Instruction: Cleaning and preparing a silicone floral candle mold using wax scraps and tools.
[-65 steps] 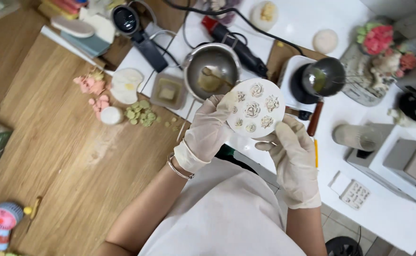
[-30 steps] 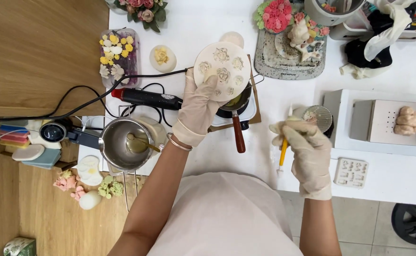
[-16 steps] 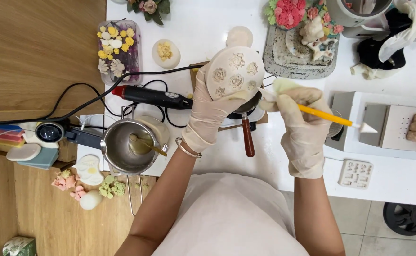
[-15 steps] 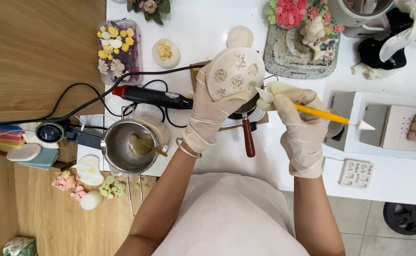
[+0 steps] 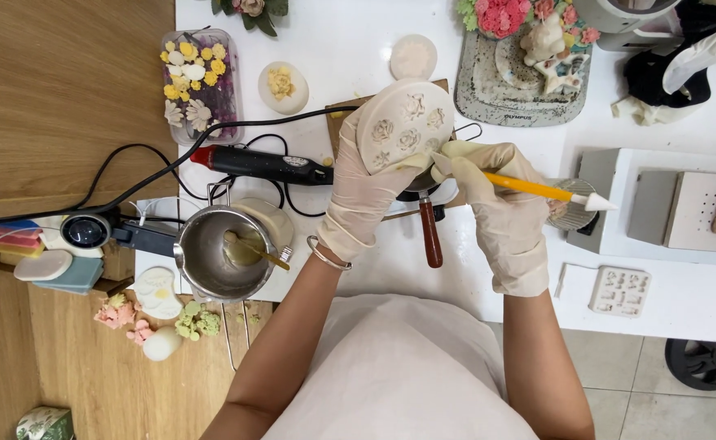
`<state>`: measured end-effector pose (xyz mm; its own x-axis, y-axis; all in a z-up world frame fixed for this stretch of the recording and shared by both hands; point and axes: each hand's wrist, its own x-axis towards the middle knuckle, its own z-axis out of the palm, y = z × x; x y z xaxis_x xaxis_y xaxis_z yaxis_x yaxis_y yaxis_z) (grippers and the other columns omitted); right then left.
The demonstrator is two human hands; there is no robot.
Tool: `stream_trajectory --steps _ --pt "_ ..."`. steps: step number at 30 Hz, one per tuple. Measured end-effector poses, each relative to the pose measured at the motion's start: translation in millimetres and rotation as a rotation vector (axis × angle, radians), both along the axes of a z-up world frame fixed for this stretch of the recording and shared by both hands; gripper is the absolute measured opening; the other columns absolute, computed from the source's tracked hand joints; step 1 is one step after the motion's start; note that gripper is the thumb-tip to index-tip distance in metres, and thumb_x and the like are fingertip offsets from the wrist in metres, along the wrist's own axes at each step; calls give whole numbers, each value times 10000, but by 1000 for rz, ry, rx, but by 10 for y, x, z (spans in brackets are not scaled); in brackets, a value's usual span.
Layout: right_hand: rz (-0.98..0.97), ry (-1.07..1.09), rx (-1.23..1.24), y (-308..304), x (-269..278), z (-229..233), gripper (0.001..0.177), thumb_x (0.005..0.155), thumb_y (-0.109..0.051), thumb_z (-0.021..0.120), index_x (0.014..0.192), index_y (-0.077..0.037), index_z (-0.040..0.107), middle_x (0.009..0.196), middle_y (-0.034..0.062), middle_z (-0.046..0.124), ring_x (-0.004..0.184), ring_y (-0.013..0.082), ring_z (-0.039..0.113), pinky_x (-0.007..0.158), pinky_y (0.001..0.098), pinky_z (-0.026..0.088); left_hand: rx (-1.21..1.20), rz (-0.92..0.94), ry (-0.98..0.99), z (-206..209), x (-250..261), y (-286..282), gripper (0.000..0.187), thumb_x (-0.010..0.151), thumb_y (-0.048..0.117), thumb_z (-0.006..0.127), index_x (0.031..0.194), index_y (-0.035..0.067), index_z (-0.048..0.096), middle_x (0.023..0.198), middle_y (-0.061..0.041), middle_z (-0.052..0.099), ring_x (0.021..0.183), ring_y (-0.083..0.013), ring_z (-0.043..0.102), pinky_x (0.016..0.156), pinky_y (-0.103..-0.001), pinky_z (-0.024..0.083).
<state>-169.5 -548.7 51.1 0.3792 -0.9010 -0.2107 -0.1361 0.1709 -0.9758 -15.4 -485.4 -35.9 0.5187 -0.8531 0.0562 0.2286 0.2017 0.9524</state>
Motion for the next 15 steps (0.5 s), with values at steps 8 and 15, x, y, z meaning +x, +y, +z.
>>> stream_trajectory --steps 8,15 --pt "-29 -230 20 -5 60 -95 64 1011 -24 689 1022 -1 631 1094 105 742 962 100 666 898 240 560 14 51 172 -75 -42 -62 788 805 -64 859 1422 81 392 1429 -117 570 1307 -223 620 1071 -363 593" --pt "37 -243 -191 31 92 -138 50 1073 -3 630 1111 28 623 1131 114 714 1020 116 659 971 265 562 3 86 222 -110 11 -76 828 769 -106 838 1432 74 376 1411 -103 560 1279 -219 624 1045 -374 597"
